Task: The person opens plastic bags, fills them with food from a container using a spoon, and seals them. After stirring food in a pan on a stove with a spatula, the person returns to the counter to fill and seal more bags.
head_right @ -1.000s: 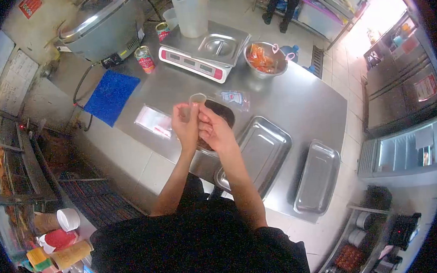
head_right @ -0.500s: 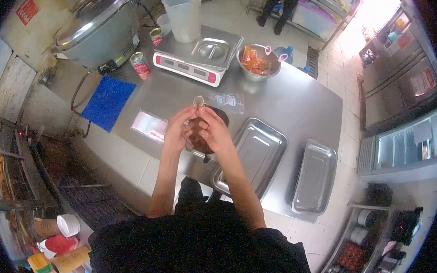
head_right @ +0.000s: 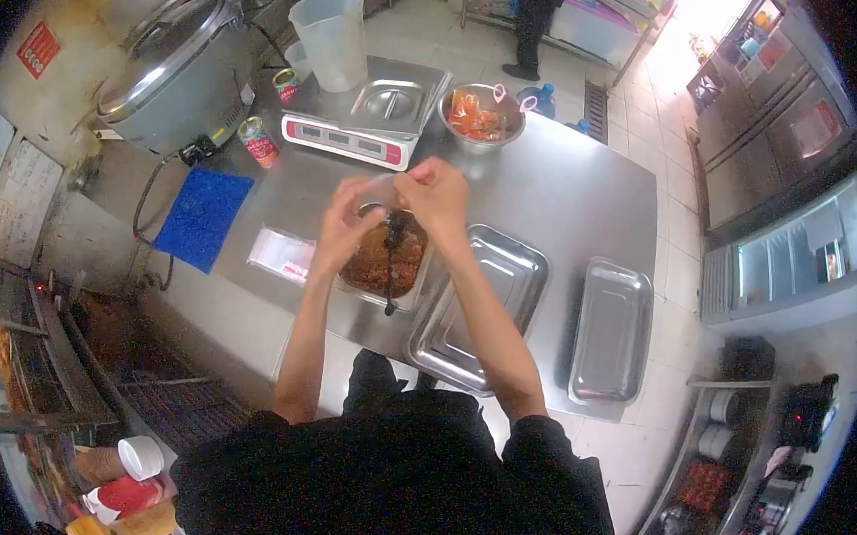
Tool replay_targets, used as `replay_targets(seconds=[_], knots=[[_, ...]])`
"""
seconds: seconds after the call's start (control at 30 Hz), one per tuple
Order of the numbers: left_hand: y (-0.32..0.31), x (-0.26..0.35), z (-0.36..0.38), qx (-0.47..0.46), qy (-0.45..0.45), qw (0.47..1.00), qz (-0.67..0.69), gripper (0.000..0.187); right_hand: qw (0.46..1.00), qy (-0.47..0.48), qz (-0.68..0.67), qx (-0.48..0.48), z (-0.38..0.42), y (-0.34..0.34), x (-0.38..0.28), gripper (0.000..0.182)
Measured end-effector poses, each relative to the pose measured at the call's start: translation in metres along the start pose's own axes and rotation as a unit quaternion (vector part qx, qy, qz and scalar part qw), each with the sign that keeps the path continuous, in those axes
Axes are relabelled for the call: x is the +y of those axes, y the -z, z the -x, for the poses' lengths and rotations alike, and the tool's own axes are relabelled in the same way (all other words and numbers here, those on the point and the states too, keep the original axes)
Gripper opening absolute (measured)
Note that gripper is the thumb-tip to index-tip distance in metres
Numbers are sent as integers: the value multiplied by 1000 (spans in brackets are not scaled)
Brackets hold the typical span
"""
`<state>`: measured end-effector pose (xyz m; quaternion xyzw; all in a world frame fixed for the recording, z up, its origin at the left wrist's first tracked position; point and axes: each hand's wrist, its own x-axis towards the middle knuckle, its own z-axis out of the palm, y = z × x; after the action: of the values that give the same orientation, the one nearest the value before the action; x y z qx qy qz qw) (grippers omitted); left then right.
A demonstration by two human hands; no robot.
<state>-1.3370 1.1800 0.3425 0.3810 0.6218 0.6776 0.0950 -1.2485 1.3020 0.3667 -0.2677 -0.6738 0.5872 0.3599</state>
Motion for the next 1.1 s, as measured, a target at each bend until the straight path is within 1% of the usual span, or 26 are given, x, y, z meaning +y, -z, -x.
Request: replay_targets(seconds=[0.03,0.07,0.13,0.17,0.2,0.23,0.27,0.33,0.37,0.43,0.47,0.53,0.57,0.63,0.67,0.73,0.77,0.83,0.87,0.93,0.97,1.03,1.1], knots=[[-4,0,3,-34,2,996,87,13,994,-56,-84,-47,5,7,-17,18],[-7,7,6,-36,-1,996,88,13,994,-53,-85,-45,11,15,-33,18],[-11,31,11,10,79,986,144,9,991,79,70,-80,25,28,-54,11],[-10,37,12,9,79,986,145,9,991,80,71,-78,25,31,-54,11],[-9,42,13,-22,55,994,92,9,969,197,98,-113,25,34,-52,15],[-9,48,15,-54,31,997,37,10,952,254,112,-128,26,36,-52,17],[-11,55,16,-57,30,997,37,10,932,311,124,-142,27,37,-52,19],[-15,68,18,-59,32,992,106,8,955,264,93,-97,34,38,-55,19],[-17,72,19,-59,30,992,104,8,955,265,91,-96,41,41,-61,19],[-20,78,20,18,15,990,138,8,980,118,102,-122,56,51,-74,13],[-19,82,21,18,16,990,138,8,980,117,103,-122,60,54,-73,13],[-17,89,23,-28,38,989,138,7,990,61,21,-123,64,58,-69,10],[-15,90,25,-26,38,990,136,7,990,61,20,-125,66,59,-70,10],[-14,91,29,-75,39,993,84,7,988,80,-35,-127,71,64,-75,10],[-15,93,30,-76,38,993,83,7,988,81,-35,-127,73,66,-78,10],[-17,97,34,-65,-44,996,-34,9,987,112,-3,-117,79,71,-83,9],[-18,98,36,-66,-42,996,-36,9,987,109,-5,-116,82,70,-85,9],[-24,102,38,-56,-57,996,47,10,984,134,-38,-107,86,67,-92,8],[-28,106,40,-60,-57,995,47,10,985,133,-38,-103,87,68,-94,8],[-33,115,42,-77,-102,989,71,12,979,136,-34,-146,89,70,-97,8],[-35,114,40,-80,-103,989,72,12,980,137,-33,-142,90,71,-98,8],[-36,112,36,-140,-165,976,19,13,977,171,-16,-129,93,73,-100,8],[-35,115,36,-151,-158,975,31,14,978,173,-8,-120,98,73,-103,8]])
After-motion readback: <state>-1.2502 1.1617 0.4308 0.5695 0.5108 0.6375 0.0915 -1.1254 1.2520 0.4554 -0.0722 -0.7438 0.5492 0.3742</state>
